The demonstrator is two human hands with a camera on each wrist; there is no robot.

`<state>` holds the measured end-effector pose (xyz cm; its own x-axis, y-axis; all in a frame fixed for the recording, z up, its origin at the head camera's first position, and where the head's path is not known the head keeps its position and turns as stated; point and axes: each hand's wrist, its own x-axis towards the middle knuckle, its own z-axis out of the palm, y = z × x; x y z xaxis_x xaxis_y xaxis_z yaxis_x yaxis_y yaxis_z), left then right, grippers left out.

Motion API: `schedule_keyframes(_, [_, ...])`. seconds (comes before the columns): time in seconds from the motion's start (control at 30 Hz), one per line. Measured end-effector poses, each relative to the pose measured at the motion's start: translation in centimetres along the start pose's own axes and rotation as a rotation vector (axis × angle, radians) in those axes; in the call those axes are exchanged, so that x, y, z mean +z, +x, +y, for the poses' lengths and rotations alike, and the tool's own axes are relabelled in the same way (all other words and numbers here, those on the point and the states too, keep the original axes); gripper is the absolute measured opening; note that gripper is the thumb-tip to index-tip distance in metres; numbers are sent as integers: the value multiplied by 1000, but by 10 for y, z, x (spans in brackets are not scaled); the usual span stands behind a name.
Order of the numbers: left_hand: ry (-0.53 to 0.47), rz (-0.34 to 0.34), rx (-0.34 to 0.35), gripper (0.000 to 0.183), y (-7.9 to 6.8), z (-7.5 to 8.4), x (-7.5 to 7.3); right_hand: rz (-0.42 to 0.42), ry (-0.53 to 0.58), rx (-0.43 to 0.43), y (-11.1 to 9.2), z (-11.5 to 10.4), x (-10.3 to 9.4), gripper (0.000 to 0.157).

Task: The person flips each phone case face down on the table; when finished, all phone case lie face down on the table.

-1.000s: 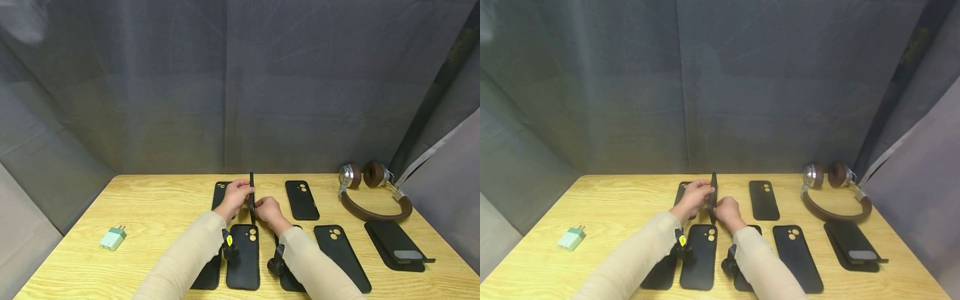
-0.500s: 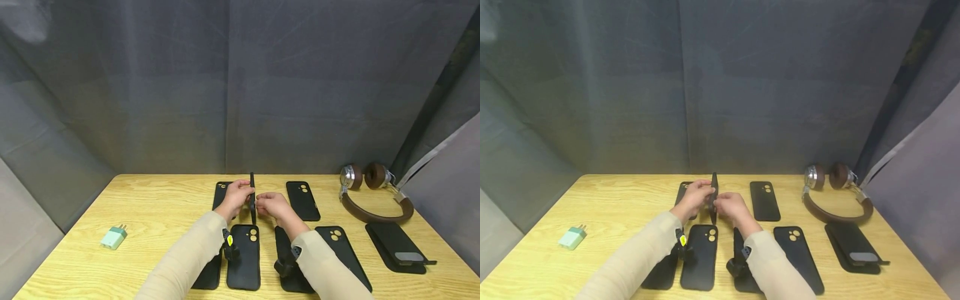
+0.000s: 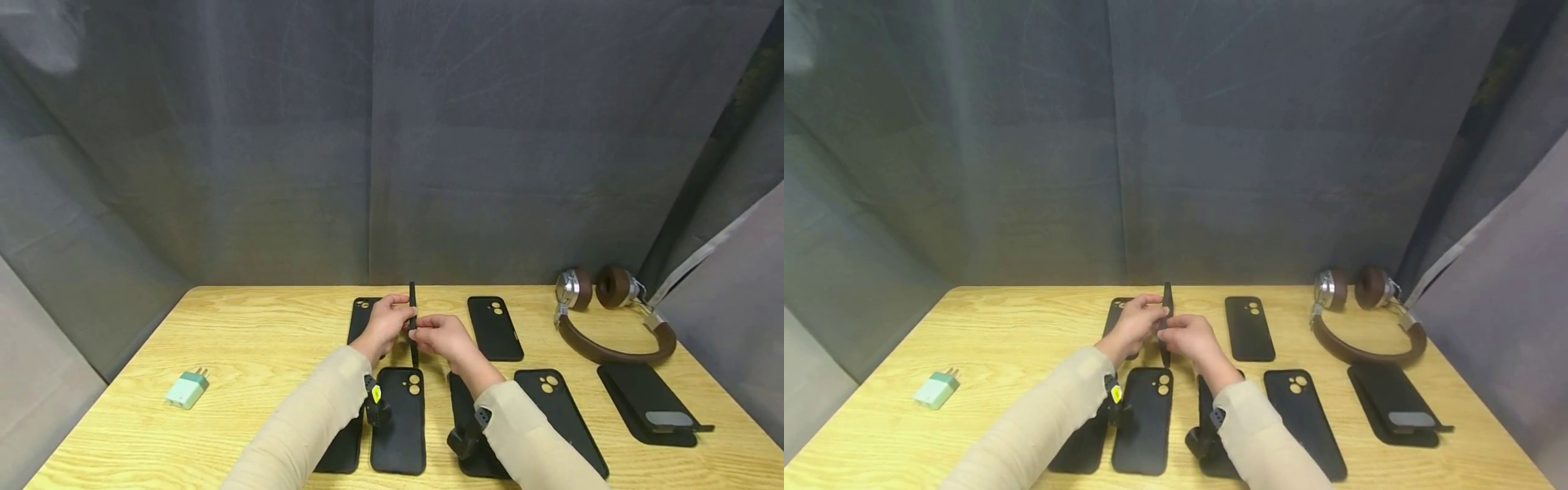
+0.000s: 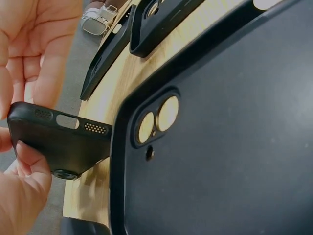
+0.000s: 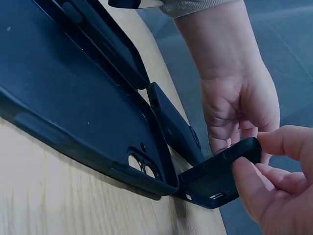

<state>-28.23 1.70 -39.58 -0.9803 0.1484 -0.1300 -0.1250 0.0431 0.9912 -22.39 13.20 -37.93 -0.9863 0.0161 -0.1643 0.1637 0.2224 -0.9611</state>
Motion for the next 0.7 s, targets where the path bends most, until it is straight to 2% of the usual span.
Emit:
schedule_keyframes(0.2, [34, 5, 22, 37, -2, 1, 1, 43, -47, -26, -2, -1, 3, 26])
schedule_keyframes(0.37, [51, 14, 50, 35, -5, 3, 3, 81, -31, -28, -2, -3, 4, 22])
schedule_keyframes(0.57, [131, 53, 91, 33, -8, 4, 6, 103, -11, -30, -2, -5, 3, 28])
schedule_keyframes(0.7, [81, 73, 99, 30, -5, 2, 6, 107, 15, -31, -3, -8, 0, 32])
